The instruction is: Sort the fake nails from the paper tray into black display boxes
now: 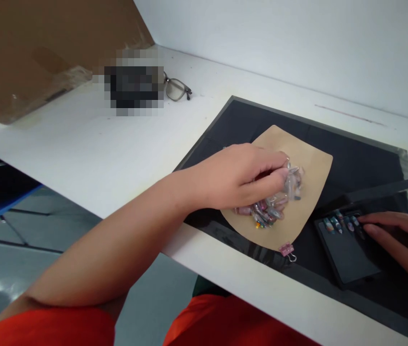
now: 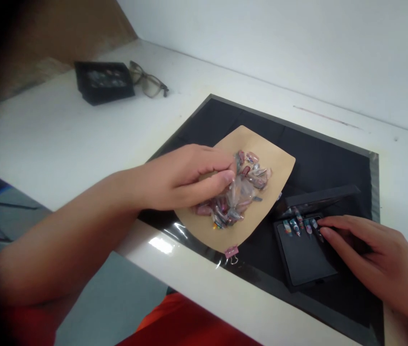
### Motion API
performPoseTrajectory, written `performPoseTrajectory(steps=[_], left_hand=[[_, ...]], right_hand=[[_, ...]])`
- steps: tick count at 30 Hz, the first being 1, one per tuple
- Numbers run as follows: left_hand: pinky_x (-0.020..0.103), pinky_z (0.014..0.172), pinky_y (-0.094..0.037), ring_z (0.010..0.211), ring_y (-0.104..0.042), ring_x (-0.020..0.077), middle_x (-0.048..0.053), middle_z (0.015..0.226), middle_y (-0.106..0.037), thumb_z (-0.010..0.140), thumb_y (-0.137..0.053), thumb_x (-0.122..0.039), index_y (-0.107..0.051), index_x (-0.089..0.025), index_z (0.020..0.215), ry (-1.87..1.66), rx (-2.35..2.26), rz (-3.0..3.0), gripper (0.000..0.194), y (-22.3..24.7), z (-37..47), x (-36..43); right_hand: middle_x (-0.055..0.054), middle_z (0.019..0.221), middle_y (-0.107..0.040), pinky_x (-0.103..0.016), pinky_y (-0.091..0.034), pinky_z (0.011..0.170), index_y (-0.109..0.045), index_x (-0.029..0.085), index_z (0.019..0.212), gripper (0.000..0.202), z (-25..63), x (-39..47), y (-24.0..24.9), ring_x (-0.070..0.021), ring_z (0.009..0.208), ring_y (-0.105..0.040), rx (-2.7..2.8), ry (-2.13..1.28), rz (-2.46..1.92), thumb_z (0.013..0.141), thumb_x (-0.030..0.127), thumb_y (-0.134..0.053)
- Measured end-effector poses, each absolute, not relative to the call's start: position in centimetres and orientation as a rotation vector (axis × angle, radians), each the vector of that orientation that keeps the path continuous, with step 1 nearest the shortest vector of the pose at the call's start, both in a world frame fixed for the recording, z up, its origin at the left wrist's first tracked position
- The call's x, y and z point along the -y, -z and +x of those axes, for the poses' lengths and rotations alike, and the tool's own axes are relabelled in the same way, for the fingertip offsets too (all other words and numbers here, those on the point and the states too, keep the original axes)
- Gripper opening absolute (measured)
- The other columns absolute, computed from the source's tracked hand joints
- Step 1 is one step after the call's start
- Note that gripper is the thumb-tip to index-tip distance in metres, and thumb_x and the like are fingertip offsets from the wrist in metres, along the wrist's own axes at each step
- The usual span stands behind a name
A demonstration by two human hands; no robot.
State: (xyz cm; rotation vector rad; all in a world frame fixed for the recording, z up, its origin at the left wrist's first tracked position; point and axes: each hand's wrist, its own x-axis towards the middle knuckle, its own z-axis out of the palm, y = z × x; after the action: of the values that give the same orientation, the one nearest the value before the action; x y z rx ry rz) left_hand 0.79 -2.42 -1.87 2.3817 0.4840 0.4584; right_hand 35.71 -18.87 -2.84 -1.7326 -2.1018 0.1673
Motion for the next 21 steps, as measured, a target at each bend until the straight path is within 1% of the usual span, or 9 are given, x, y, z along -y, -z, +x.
performPoseTrajectory(steps=[3, 7, 10, 12, 15, 17, 19, 21], left_hand=[[0.033, 0.063, -0.038, 0.065, -0.055, 0.0149, -0.001, 0.073, -0.066, 0.108, -0.045, -0.035, -0.044, -0.024, 0.076, -0.449, -0.524, 2.417, 0.034, 1.78, 0.83, 2.44], [0.032, 0.064, -0.038, 0.064, -0.054, 0.0146, -0.001, 0.071, -0.065, 0.111, -0.045, -0.041, -0.05, -0.024, 0.079, -0.43, -0.643, 2.462, 0.037, 1.32, 0.73, 2.46], [0.03, 0.064, -0.039, 0.065, -0.057, 0.0138, -0.001, 0.074, -0.069, 0.114, -0.046, -0.048, -0.056, -0.023, 0.084, -0.458, -0.669, 2.429, 0.04, 1.29, 0.62, 2.38], [0.029, 0.064, -0.04, 0.066, -0.06, 0.0131, -0.001, 0.078, -0.073, 0.113, -0.052, -0.048, -0.062, -0.022, 0.09, -0.458, -0.677, 2.421, 0.036, 1.49, 0.54, 2.29], [0.028, 0.073, -0.046, 0.081, -0.072, 0.0148, 0.0, 0.097, -0.083, 0.11, -0.06, -0.038, -0.074, -0.022, 0.111, -0.431, -0.643, 2.462, 0.021, 1.82, 0.32, 2.14], [0.03, 0.083, -0.051, 0.095, -0.077, 0.0179, 0.002, 0.11, -0.087, 0.107, -0.067, -0.034, -0.079, -0.024, 0.124, -0.422, -0.562, 2.481, 0.023, 1.88, 0.14, 2.12], [0.032, 0.09, -0.055, 0.105, -0.079, 0.0208, 0.003, 0.116, -0.088, 0.103, -0.077, -0.034, -0.082, -0.025, 0.128, -0.352, -0.449, 2.456, 0.027, 1.78, 0.01, 2.24], [0.032, 0.095, -0.057, 0.112, -0.08, 0.0223, 0.003, 0.12, -0.089, 0.101, -0.083, -0.029, -0.085, -0.025, 0.127, -0.23, -0.35, 2.424, 0.027, 1.65, 0.02, 2.49]], right_hand=[[0.002, 0.083, -0.089, -0.026, -0.063, 0.047, -0.09, 0.038, 0.087, 0.038, 36.01, 19.04, 3.2, -0.0231, 0.059, -0.082, 2.095, -0.16, -1.754, 0.098, 0.069, -0.071], [0.001, 0.084, -0.089, -0.027, -0.065, 0.05, -0.09, 0.037, 0.088, 0.038, 36.35, 19.17, 3.67, -0.0236, 0.062, -0.083, 2.1, -0.19, -1.786, 0.097, 0.069, -0.072], [0.0, 0.084, -0.089, -0.028, -0.065, 0.05, -0.09, 0.037, 0.088, 0.04, 36.56, 19.21, 3.7, -0.0241, 0.062, -0.083, 2.098, -0.203, -1.792, 0.097, 0.071, -0.071], [0.0, 0.084, -0.089, -0.027, -0.064, 0.049, -0.09, 0.037, 0.088, 0.04, 36.59, 19.23, 3.58, -0.0235, 0.061, -0.083, 2.103, -0.209, -1.79, 0.097, 0.071, -0.071], [0.001, 0.083, -0.089, -0.025, -0.063, 0.049, -0.09, 0.037, 0.088, 0.04, 36.4, 19.17, 3.39, -0.022, 0.059, -0.082, 2.109, -0.195, -1.76, 0.099, 0.07, -0.07], [0.003, 0.082, -0.089, -0.024, -0.063, 0.049, -0.09, 0.038, 0.088, 0.039, 36.2, 19.06, 3.29, -0.0214, 0.058, -0.082, 2.105, -0.174, -1.738, 0.1, 0.069, -0.07], [0.003, 0.081, -0.089, -0.024, -0.062, 0.047, -0.089, 0.037, 0.087, 0.038, 36.0, 18.94, 3.22, -0.0214, 0.057, -0.082, 2.106, -0.163, -1.731, 0.099, 0.068, -0.071], [0.003, 0.081, -0.089, -0.023, -0.061, 0.046, -0.089, 0.037, 0.087, 0.038, 35.87, 18.87, 3.17, -0.0211, 0.057, -0.082, 2.103, -0.167, -1.734, 0.1, 0.067, -0.071]])
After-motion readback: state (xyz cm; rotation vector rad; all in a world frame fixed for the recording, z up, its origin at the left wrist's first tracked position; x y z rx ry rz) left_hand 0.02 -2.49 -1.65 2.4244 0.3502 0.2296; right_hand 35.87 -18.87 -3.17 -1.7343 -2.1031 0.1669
